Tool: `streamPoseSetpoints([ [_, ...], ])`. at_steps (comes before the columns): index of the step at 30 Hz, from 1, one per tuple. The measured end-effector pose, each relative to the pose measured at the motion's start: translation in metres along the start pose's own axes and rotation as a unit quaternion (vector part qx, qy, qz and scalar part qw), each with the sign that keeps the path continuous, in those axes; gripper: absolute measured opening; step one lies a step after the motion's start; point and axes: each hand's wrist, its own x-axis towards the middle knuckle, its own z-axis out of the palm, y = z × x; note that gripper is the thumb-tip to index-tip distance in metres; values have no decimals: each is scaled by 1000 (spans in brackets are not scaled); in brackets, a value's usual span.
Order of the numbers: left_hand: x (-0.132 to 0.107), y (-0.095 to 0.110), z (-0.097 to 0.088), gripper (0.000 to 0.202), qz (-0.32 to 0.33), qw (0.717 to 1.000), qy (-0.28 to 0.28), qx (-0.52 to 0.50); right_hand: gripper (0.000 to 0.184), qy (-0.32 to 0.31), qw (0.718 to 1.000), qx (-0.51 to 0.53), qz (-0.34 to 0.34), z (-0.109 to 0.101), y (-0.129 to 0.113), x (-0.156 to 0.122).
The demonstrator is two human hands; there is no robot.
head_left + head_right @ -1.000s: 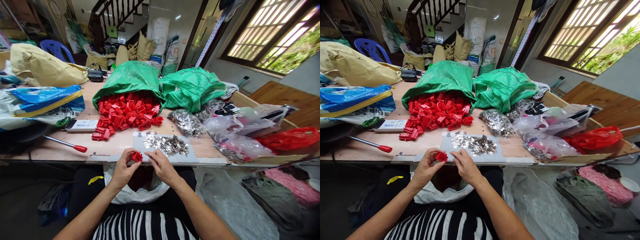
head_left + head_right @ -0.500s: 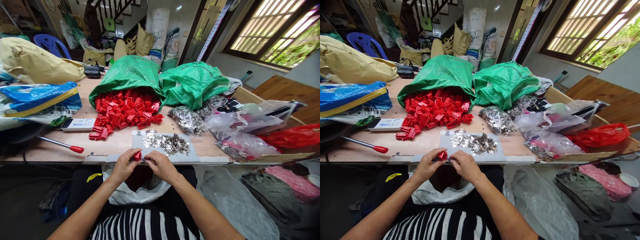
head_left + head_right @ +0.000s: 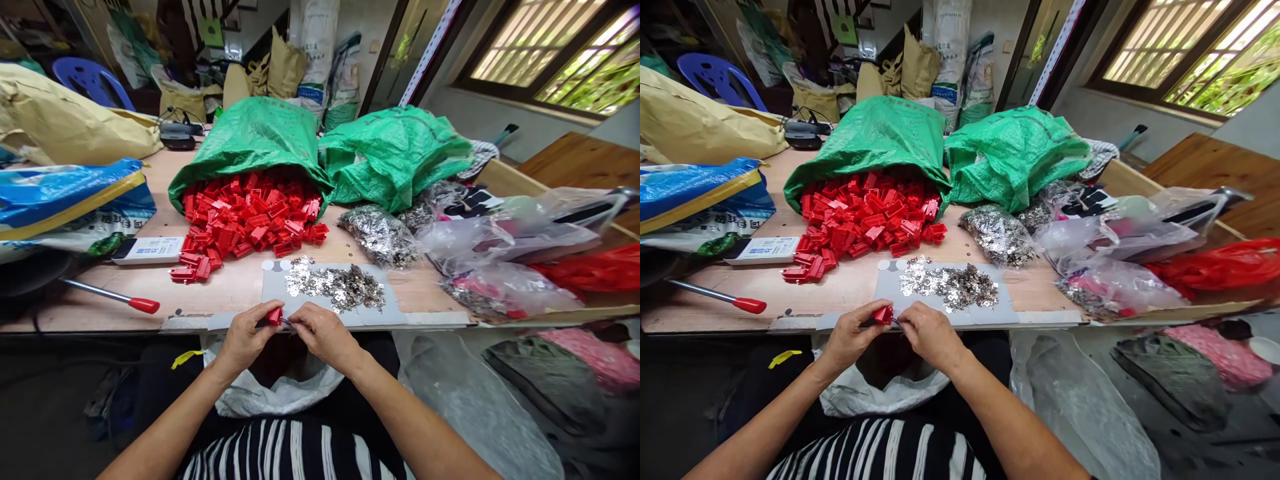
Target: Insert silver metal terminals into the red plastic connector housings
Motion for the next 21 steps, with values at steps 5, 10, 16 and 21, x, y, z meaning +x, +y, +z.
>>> streamPoseSetpoints([
  [5,1,1,-1,34,-24,1000,-5,-16,16,-16,998,-49,46,3,-16,3],
  [10,2,0,-2,33,-36,999,-11,-36,15,-2,995,-64,78,11,-24,7],
  [16,1,2,-2,32,-47,996,-11,-69,9,34,997,43,59,2,-12,5],
  [21,1,3,-4,32,-46,995,-13,-87,9,29,997,31,63,-3,-13,-1],
])
